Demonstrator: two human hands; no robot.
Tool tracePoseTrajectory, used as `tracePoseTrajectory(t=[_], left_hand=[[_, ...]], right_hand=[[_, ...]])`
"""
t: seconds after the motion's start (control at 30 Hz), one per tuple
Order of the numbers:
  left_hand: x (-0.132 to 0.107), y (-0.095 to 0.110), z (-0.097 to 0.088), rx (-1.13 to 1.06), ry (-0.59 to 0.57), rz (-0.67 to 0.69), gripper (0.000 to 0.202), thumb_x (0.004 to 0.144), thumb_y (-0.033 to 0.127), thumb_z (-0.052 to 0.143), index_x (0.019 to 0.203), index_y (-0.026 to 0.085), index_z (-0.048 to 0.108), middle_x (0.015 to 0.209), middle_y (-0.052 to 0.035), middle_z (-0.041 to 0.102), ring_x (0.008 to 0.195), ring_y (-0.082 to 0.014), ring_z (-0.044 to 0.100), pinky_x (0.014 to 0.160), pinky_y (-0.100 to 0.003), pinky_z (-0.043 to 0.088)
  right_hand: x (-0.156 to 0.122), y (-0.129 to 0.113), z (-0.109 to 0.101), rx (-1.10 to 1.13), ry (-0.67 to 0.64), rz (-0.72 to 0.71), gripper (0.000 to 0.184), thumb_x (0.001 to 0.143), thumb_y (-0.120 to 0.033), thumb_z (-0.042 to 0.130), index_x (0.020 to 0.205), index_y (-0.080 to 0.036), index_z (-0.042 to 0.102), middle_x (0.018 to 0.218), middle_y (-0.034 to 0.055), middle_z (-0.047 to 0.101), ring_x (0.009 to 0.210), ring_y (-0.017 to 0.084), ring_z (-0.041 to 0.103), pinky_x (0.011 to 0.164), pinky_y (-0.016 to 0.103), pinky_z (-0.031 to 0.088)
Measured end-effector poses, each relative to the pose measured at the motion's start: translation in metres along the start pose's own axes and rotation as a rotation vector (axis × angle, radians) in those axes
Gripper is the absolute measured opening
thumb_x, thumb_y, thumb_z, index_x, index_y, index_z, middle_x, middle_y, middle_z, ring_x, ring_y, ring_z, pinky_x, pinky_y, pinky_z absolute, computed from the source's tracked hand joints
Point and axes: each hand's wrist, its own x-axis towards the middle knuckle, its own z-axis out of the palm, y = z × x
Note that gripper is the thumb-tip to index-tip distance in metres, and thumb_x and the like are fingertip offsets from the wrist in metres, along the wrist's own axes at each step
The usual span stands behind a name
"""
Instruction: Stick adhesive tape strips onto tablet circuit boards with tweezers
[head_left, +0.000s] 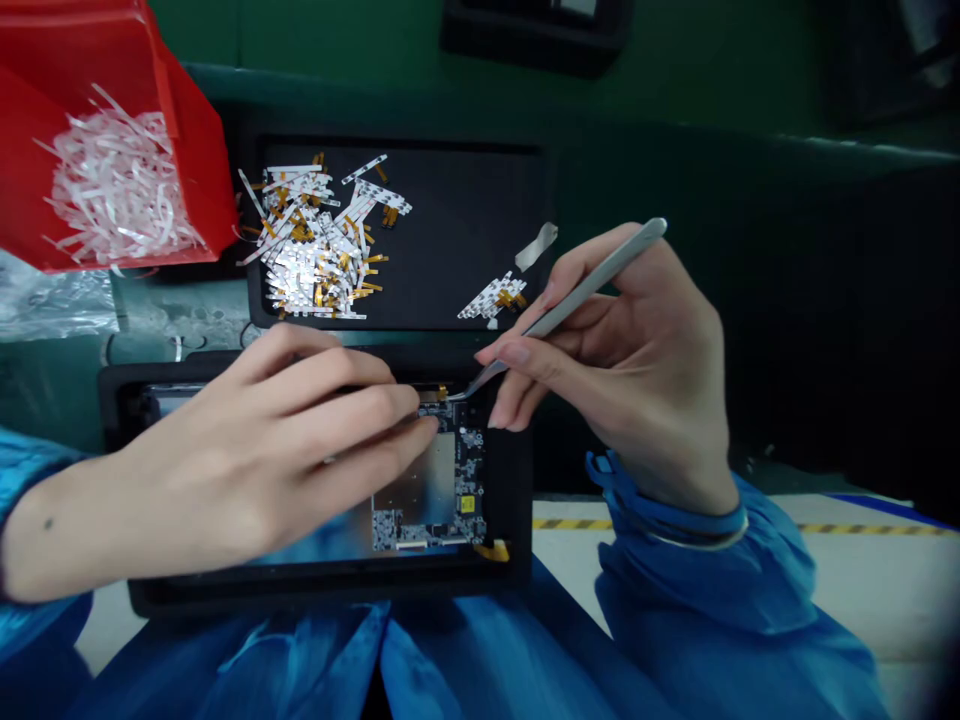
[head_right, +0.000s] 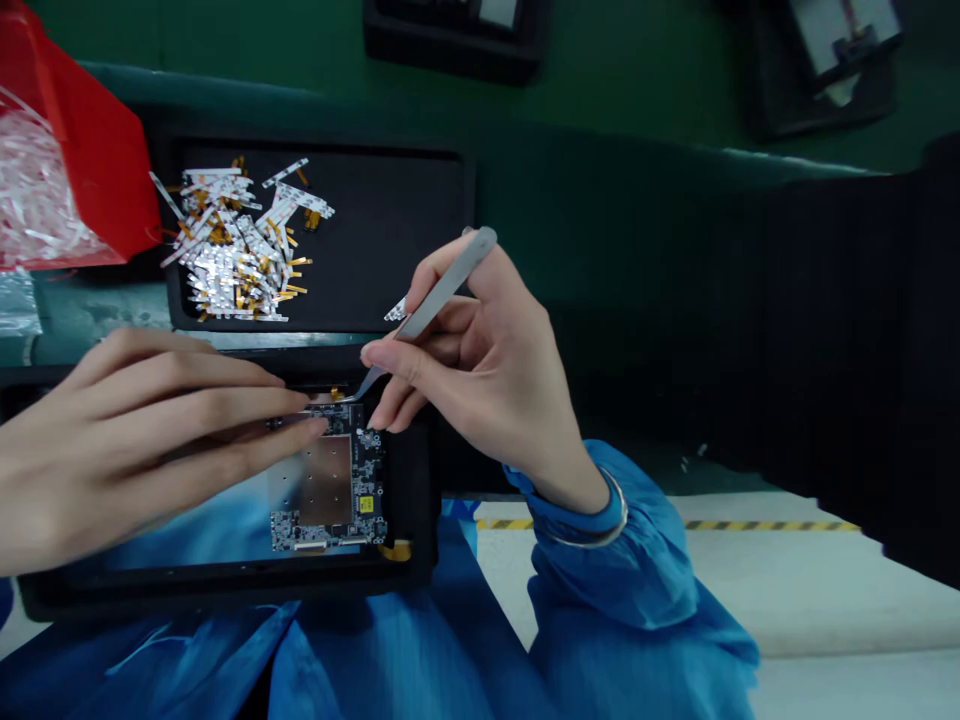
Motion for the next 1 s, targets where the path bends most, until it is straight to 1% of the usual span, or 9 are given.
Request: tracePoseTrajectory(t=[0.13,0.27,0.37,0.53,0.63,0.77,0.87,0.93,1.0], left_hand=[[-0.004,0.002,0.005,0.042,0.01,0.059,0.046,0.108,0.015,0.026,0.137,0.017,0.06,0.119,-0.0099,0.075,0.126,-0.0278,0.063,0.102,-0.046,0.045],[-0.005,0.0,0.009,0.03,0.006,0.037,0.047,0.108,0.015,0.026,0.143,0.019,0.057,0.12,-0.0089,0.076,0.128,-0.027,0.063,0.102,-0.046,0.048],[-0.004,0.001,0.01,0.029,0.004,0.018,0.045,0.109,0.018,0.029,0.142,0.022,0.058,0.119,-0.0071,0.076,0.128,-0.026,0.064,0.102,-0.045,0.048],[-0.003,0.001,0.009,0.088,0.009,0.041,0.041,0.107,0.013,0.034,0.139,0.015,0.059,0.113,-0.0085,0.077,0.124,-0.0261,0.065,0.099,-0.045,0.049],[-0.003,0.001,0.01,0.146,0.038,0.089,0.039,0.104,0.01,0.039,0.134,0.015,0.063,0.121,-0.0072,0.076,0.123,-0.0245,0.066,0.102,-0.043,0.05],[-0.002,0.003,0.011,0.129,0.041,0.125,0.035,0.102,0.01,0.045,0.128,0.016,0.067,0.134,-0.0065,0.072,0.121,-0.0237,0.069,0.102,-0.039,0.054],[-0.002,0.005,0.01,0.132,0.039,0.059,0.036,0.104,0.007,0.04,0.129,0.016,0.064,0.139,-0.0074,0.07,0.132,-0.023,0.064,0.109,-0.04,0.05],[-0.003,0.004,0.01,0.115,0.026,0.008,0.038,0.109,0.012,0.031,0.133,0.019,0.061,0.145,-0.0059,0.066,0.144,-0.0209,0.054,0.117,-0.041,0.042],[-0.003,0.003,0.01,0.139,0.008,0.032,0.041,0.11,0.015,0.027,0.136,0.019,0.059,0.152,-0.0046,0.06,0.153,-0.0197,0.043,0.122,-0.043,0.037]], right_hand=[[0.001,0.001,0.0,0.019,0.005,-0.005,0.038,0.087,-0.021,0.084,0.091,-0.026,0.047,0.074,-0.0071,0.075,0.05,0.015,0.073,0.041,0.021,0.061],[0.001,0.002,0.0,-0.001,-0.006,-0.018,0.038,0.088,-0.021,0.083,0.092,-0.026,0.045,0.072,-0.0095,0.073,0.05,0.013,0.073,0.042,0.018,0.061],[0.0,0.001,0.0,-0.033,-0.01,-0.032,0.036,0.09,-0.021,0.081,0.093,-0.025,0.046,0.077,-0.0091,0.074,0.054,0.011,0.074,0.044,0.018,0.062],[-0.001,0.0,0.0,-0.041,-0.03,-0.066,0.035,0.091,-0.023,0.08,0.093,-0.024,0.045,0.08,-0.0081,0.073,0.054,0.01,0.073,0.044,0.018,0.061],[-0.001,0.0,-0.001,-0.037,-0.03,-0.058,0.037,0.09,-0.025,0.081,0.092,-0.025,0.045,0.078,-0.0084,0.072,0.053,0.011,0.073,0.043,0.018,0.06],[0.0,-0.001,0.002,-0.064,-0.025,-0.075,0.036,0.09,-0.024,0.081,0.092,-0.025,0.045,0.081,-0.0077,0.073,0.054,0.01,0.073,0.045,0.019,0.061],[-0.002,0.0,0.003,-0.063,-0.016,-0.096,0.032,0.092,-0.018,0.078,0.093,-0.024,0.046,0.082,-0.0069,0.074,0.054,0.01,0.073,0.045,0.02,0.061],[-0.006,0.002,0.0,-0.016,0.023,-0.14,0.029,0.091,-0.013,0.076,0.094,-0.024,0.049,0.081,-0.0064,0.074,0.053,0.011,0.073,0.044,0.021,0.061],[-0.012,0.006,-0.007,0.041,0.07,-0.196,0.025,0.092,-0.011,0.075,0.097,-0.024,0.054,0.08,-0.0059,0.074,0.054,0.012,0.072,0.043,0.021,0.059]])
